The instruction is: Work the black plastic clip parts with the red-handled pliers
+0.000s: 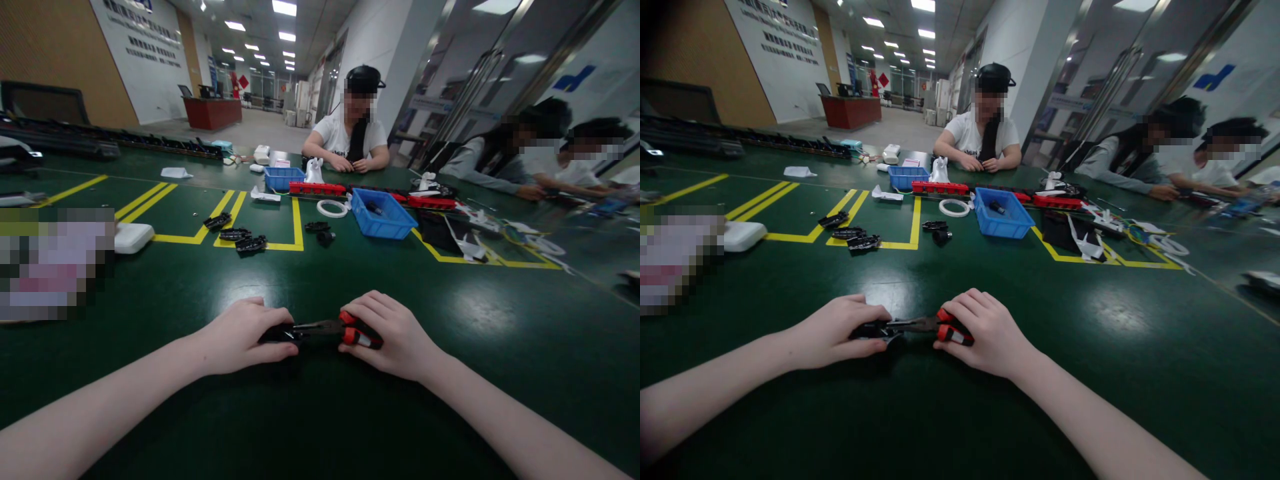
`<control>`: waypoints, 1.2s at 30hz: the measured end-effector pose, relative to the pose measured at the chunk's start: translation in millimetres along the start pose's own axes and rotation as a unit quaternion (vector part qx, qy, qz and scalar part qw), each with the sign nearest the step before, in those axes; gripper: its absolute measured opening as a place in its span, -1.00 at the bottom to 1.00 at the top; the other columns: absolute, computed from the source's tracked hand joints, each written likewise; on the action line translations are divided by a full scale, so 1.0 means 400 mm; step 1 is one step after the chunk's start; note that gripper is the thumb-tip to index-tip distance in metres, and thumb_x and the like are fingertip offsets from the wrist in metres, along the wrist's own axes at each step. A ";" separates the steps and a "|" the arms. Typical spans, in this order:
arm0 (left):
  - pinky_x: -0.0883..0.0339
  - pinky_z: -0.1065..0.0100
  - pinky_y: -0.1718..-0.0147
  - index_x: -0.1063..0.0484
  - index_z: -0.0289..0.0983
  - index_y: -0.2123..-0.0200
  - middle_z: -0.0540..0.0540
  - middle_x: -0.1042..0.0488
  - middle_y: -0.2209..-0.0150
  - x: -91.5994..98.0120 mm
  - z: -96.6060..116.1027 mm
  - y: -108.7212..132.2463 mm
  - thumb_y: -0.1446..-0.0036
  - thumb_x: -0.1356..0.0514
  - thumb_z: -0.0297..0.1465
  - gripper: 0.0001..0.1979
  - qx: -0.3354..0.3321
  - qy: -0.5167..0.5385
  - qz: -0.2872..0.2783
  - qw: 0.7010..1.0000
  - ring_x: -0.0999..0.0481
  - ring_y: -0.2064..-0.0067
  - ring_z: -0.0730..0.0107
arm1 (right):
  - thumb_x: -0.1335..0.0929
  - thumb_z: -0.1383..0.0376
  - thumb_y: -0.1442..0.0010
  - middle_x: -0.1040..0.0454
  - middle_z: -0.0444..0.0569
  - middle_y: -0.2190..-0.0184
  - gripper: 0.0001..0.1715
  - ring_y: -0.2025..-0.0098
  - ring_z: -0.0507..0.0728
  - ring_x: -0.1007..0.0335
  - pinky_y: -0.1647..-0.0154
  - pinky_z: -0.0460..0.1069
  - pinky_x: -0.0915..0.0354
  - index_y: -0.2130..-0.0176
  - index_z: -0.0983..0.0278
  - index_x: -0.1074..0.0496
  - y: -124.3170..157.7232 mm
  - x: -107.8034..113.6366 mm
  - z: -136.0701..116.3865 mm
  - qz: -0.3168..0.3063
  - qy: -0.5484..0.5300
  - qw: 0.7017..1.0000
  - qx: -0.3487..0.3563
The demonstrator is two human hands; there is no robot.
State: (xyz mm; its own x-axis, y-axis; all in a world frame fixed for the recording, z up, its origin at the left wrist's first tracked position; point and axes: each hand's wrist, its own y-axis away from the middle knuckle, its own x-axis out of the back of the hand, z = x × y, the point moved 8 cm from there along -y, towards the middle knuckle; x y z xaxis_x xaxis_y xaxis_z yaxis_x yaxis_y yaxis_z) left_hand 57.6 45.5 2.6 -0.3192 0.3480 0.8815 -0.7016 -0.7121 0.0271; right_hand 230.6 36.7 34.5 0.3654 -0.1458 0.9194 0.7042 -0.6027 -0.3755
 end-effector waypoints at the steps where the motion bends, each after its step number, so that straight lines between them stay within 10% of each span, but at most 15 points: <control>1: -0.15 0.34 0.35 -0.45 -0.21 0.10 -0.06 -0.53 0.31 0.000 -0.001 0.000 -0.30 -0.08 -0.12 -0.67 0.002 0.003 -0.001 1.000 -0.45 0.30 0.26 | -0.41 0.09 -0.17 -0.53 0.06 0.21 -0.58 0.20 0.16 -0.40 0.23 0.07 -0.34 0.08 0.30 -0.40 0.001 0.001 -0.001 0.002 0.000 1.000 0.002; 36: -0.11 0.35 0.39 -0.44 -0.23 0.15 -0.06 -0.50 0.34 0.001 0.001 0.006 -0.29 -0.09 -0.10 -0.67 -0.006 0.001 -0.006 1.000 -0.43 0.31 0.26 | -0.40 0.06 -0.16 -0.52 0.09 0.22 -0.55 0.24 0.16 -0.45 0.27 0.05 -0.40 0.07 0.30 -0.39 0.005 0.015 -0.008 0.022 -0.016 1.000 0.007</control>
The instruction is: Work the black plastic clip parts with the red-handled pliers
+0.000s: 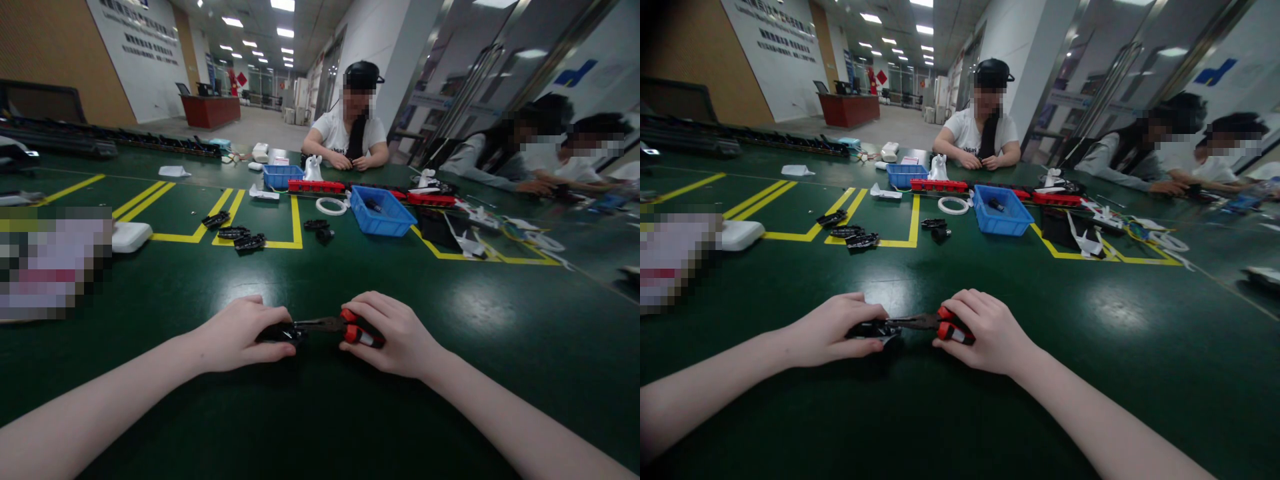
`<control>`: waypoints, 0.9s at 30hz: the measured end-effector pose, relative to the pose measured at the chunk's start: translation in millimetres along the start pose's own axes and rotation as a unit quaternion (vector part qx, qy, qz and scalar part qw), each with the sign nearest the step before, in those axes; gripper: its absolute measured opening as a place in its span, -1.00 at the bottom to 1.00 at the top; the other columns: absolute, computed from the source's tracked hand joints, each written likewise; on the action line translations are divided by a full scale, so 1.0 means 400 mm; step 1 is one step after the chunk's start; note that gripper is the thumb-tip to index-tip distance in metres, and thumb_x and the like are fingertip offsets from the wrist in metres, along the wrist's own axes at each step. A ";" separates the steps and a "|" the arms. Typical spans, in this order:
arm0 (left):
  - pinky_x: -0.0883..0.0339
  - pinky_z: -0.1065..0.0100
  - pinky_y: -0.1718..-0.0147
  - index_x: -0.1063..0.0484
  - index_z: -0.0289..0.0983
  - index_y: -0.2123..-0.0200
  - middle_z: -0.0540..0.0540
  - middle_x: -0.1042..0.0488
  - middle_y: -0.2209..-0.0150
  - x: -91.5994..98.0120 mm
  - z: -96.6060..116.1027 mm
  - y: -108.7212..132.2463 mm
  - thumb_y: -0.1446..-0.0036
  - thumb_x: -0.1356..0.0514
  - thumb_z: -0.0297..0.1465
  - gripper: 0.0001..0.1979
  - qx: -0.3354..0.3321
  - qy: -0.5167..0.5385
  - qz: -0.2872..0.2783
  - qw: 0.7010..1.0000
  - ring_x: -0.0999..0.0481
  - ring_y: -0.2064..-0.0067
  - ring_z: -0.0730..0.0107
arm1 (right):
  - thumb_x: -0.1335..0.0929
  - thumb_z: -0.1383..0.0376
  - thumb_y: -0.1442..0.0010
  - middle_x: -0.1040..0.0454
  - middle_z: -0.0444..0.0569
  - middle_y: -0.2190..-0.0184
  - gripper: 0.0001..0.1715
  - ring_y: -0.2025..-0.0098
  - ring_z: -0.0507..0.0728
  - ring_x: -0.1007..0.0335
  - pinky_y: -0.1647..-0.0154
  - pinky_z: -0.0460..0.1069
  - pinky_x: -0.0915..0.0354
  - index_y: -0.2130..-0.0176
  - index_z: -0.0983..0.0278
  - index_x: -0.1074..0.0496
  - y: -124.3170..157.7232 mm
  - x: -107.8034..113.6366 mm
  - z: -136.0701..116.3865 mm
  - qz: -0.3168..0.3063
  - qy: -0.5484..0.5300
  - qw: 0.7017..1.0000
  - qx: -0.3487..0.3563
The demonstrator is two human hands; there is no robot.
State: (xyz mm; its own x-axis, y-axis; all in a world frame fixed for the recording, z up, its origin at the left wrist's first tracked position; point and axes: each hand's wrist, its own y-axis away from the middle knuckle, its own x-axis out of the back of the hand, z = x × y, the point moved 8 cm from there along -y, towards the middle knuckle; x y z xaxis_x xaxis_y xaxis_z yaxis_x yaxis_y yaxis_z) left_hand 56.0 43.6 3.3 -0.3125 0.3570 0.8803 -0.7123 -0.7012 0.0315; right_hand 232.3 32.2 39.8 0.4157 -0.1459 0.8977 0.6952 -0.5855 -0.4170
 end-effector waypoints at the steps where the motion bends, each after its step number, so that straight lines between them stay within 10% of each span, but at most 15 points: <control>1: -0.12 0.35 0.39 -0.44 -0.22 0.14 -0.07 -0.51 0.33 0.000 0.000 0.000 -0.29 -0.09 -0.10 -0.67 0.001 0.003 0.000 1.000 -0.43 0.30 0.26 | -0.40 0.06 -0.16 -0.52 0.09 0.22 -0.55 0.24 0.15 -0.45 0.28 0.05 -0.39 0.07 0.30 -0.39 0.000 -0.001 -0.002 -0.002 0.002 1.000 0.003; 27: -0.15 0.35 0.39 -0.43 -0.23 0.15 0.00 -0.48 0.38 0.013 -0.005 -0.008 -0.20 -0.20 -0.05 -0.63 -0.033 -0.004 0.039 0.999 -0.42 0.39 0.35 | -0.39 0.11 -0.17 -0.50 0.02 0.30 -0.67 0.33 0.13 -0.45 0.37 0.01 -0.40 0.14 0.25 -0.37 -0.007 -0.022 0.003 -0.044 -0.002 0.999 -0.002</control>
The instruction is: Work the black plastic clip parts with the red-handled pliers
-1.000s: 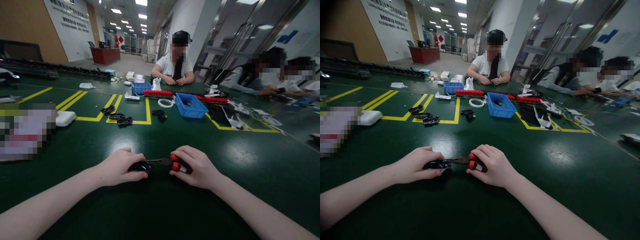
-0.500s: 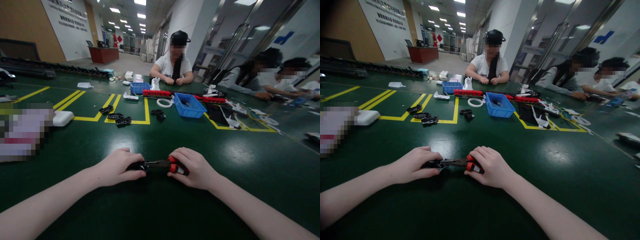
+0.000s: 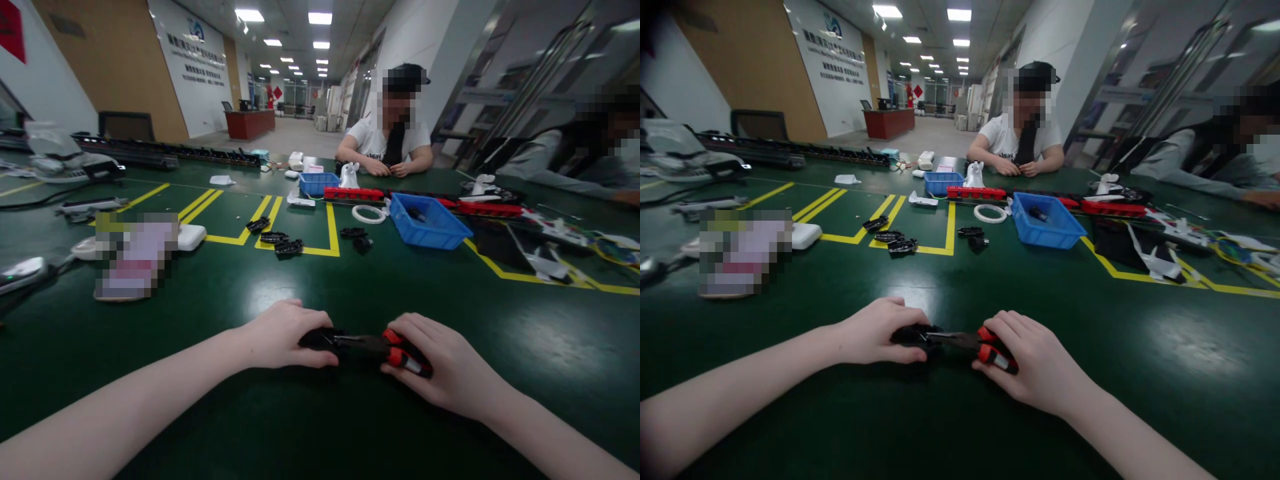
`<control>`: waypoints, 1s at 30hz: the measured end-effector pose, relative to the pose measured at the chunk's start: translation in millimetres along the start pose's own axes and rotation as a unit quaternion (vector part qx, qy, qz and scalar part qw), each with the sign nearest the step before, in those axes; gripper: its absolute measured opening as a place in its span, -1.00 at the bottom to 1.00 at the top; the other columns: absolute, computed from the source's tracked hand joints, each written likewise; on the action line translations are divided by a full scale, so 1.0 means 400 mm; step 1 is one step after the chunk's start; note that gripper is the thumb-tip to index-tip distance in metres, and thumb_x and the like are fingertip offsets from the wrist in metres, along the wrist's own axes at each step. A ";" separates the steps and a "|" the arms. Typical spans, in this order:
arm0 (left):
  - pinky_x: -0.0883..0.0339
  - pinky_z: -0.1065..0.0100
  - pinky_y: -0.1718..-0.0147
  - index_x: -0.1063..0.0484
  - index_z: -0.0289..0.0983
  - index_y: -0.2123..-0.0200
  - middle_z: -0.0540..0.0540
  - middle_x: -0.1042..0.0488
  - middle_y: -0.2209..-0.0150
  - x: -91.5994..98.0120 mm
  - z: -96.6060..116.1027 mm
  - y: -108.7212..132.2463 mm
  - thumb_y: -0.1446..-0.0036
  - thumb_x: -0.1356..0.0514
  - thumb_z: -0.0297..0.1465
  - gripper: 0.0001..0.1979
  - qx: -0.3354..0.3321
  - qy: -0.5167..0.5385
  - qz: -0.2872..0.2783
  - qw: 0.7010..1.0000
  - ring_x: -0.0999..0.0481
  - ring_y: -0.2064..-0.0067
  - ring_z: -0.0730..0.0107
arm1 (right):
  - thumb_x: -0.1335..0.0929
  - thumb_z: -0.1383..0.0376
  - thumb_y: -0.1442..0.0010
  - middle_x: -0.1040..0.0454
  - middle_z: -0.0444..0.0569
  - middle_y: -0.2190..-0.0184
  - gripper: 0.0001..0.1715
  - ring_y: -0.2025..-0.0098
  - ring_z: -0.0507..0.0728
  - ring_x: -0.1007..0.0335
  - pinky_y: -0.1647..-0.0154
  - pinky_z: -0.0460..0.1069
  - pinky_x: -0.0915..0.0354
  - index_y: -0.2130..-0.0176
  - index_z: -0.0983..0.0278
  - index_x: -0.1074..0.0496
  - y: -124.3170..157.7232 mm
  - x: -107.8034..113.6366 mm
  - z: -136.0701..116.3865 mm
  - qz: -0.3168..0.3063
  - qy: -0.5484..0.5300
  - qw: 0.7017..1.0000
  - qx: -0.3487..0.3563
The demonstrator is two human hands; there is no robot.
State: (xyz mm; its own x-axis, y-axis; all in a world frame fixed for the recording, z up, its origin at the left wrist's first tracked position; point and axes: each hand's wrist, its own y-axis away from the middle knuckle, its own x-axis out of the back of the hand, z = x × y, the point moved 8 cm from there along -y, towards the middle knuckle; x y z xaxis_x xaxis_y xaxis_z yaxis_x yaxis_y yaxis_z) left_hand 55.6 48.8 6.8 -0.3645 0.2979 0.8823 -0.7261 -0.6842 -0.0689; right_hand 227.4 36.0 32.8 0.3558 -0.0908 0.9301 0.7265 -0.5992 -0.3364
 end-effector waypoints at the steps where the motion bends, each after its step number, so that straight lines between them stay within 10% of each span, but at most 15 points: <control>1: -0.15 0.36 0.39 -0.43 -0.23 0.15 0.00 -0.48 0.38 0.001 0.000 0.000 -0.20 -0.20 -0.05 -0.63 0.000 -0.003 0.003 1.000 -0.41 0.40 0.35 | -0.39 0.12 -0.18 -0.50 0.01 0.30 -0.68 0.34 0.12 -0.45 0.39 0.00 -0.40 0.13 0.25 -0.36 0.000 -0.001 0.001 -0.001 -0.003 1.000 0.001; 30: -0.32 0.16 -0.03 -0.17 -0.20 -0.28 -0.17 -0.33 -0.12 0.038 -0.027 0.017 -0.28 -0.15 -0.25 -0.46 -0.028 -0.045 0.030 0.998 -0.38 -0.07 0.16 | -0.41 0.03 -0.13 -0.53 0.05 0.09 -0.50 0.08 0.22 -0.49 0.14 0.12 -0.44 -0.01 0.19 -0.41 0.007 -0.006 0.085 -0.015 0.051 0.999 -0.007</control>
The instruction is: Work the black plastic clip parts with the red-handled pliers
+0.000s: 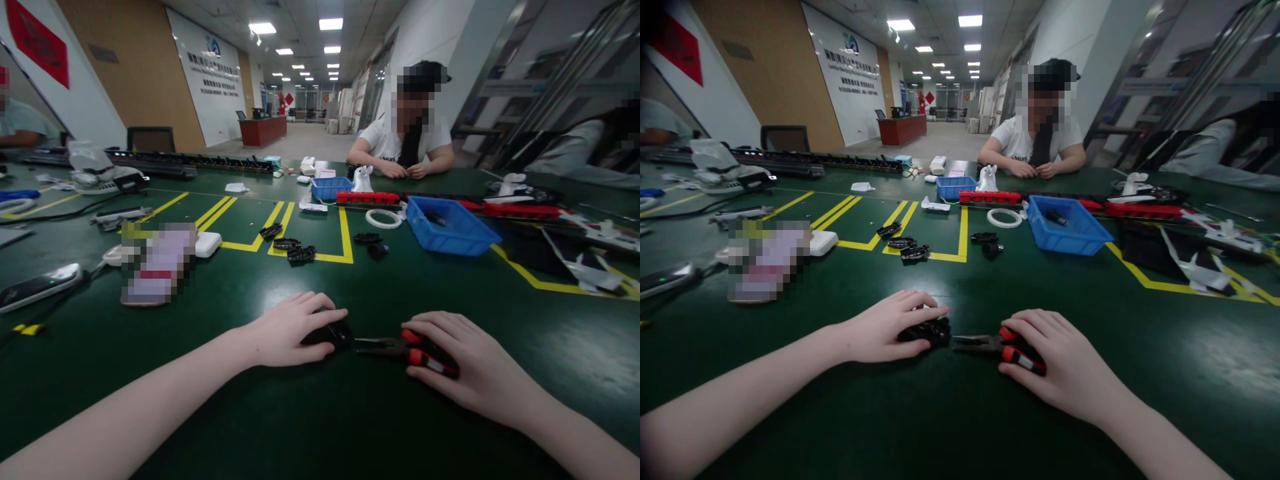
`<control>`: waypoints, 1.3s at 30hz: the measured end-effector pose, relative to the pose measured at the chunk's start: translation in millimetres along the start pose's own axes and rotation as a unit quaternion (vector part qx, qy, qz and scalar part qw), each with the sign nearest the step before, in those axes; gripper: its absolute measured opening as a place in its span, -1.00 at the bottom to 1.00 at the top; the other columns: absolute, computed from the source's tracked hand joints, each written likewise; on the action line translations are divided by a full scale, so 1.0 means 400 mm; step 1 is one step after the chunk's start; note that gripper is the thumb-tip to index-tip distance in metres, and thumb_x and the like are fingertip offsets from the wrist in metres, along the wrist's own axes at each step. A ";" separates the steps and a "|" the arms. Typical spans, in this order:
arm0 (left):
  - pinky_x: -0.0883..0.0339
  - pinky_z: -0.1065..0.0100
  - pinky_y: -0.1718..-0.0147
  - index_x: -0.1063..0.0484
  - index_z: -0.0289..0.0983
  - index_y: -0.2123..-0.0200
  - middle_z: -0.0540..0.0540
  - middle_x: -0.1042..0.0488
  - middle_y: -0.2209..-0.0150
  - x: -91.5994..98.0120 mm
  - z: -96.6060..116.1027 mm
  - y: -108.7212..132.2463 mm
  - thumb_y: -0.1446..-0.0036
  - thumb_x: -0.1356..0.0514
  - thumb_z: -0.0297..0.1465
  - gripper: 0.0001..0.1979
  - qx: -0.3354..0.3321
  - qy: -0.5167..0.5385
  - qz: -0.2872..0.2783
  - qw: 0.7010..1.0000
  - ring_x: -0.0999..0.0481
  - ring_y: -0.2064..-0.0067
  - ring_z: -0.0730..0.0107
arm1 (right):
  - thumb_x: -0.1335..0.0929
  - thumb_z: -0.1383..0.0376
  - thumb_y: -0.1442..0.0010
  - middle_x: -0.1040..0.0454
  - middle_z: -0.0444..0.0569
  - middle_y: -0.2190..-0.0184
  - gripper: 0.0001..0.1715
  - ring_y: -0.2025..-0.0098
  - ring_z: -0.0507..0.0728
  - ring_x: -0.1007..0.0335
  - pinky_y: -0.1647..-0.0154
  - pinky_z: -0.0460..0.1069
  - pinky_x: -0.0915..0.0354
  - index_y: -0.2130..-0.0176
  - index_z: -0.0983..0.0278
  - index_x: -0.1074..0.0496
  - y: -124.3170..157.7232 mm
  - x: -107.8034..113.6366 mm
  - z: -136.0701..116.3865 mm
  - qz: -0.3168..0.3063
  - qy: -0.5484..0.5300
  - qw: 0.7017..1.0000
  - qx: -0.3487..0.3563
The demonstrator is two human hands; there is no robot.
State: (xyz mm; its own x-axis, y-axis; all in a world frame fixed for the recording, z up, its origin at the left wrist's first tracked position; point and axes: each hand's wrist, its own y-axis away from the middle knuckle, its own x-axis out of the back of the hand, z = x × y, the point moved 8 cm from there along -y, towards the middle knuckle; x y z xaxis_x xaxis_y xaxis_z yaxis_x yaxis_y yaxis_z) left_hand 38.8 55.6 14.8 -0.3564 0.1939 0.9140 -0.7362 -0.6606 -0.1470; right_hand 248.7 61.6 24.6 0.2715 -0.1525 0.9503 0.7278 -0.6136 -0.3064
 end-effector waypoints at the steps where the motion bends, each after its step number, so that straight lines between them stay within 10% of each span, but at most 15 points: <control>1: -0.32 0.16 -0.06 -0.15 -0.19 -0.29 -0.16 -0.33 -0.14 0.002 -0.004 0.001 -0.28 -0.14 -0.29 -0.46 0.004 0.009 0.000 1.000 -0.37 -0.09 0.16 | -0.41 0.03 -0.12 -0.53 0.05 0.08 -0.49 0.07 0.22 -0.48 0.13 0.12 -0.44 -0.01 0.19 -0.42 0.000 -0.003 0.004 -0.006 -0.006 1.000 -0.009; 9: -0.13 0.06 -0.28 -0.15 -0.10 -0.26 -0.06 -0.18 -0.29 0.014 -0.039 0.005 -0.21 -0.06 -0.55 -0.44 0.068 0.129 0.025 0.989 -0.17 -0.30 0.20 | -0.41 0.01 -0.10 -0.47 0.07 -0.04 -0.39 -0.05 0.28 -0.40 0.02 0.21 -0.37 -0.10 0.13 -0.40 0.012 0.018 0.048 -0.013 -0.016 0.996 -0.085; 24: 0.00 -0.09 -0.32 -0.03 -0.03 -0.33 -0.08 -0.05 -0.36 -0.008 -0.056 0.018 -0.19 -0.17 -0.37 -0.33 0.146 0.231 0.005 0.962 -0.07 -0.36 0.02 | -0.55 0.03 0.20 -0.26 0.05 -0.20 -0.02 -0.19 0.36 -0.20 -0.20 0.29 -0.19 -0.20 0.07 -0.31 0.031 -0.001 0.131 -0.171 -0.164 0.941 -0.241; 39: -0.09 -0.12 -0.25 -0.03 -0.14 -0.34 -0.20 -0.16 -0.31 -0.016 -0.034 0.010 -0.07 -0.30 -0.07 -0.15 0.116 0.051 0.034 0.991 -0.20 -0.28 -0.06 | -0.40 0.22 -0.07 -0.43 0.18 0.03 -0.45 0.07 0.25 -0.43 0.06 0.16 -0.41 -0.05 0.34 -0.38 -0.013 0.010 0.054 -0.046 -0.006 0.996 -0.079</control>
State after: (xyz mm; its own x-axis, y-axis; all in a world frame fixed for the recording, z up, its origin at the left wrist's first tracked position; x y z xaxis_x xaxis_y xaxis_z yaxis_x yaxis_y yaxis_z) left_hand 30.3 61.6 3.3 -0.4653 0.2082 0.8603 -0.5613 -0.8209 -0.1050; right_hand 259.5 80.8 28.8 0.2170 -0.0820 0.9727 0.6426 -0.7382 -0.2056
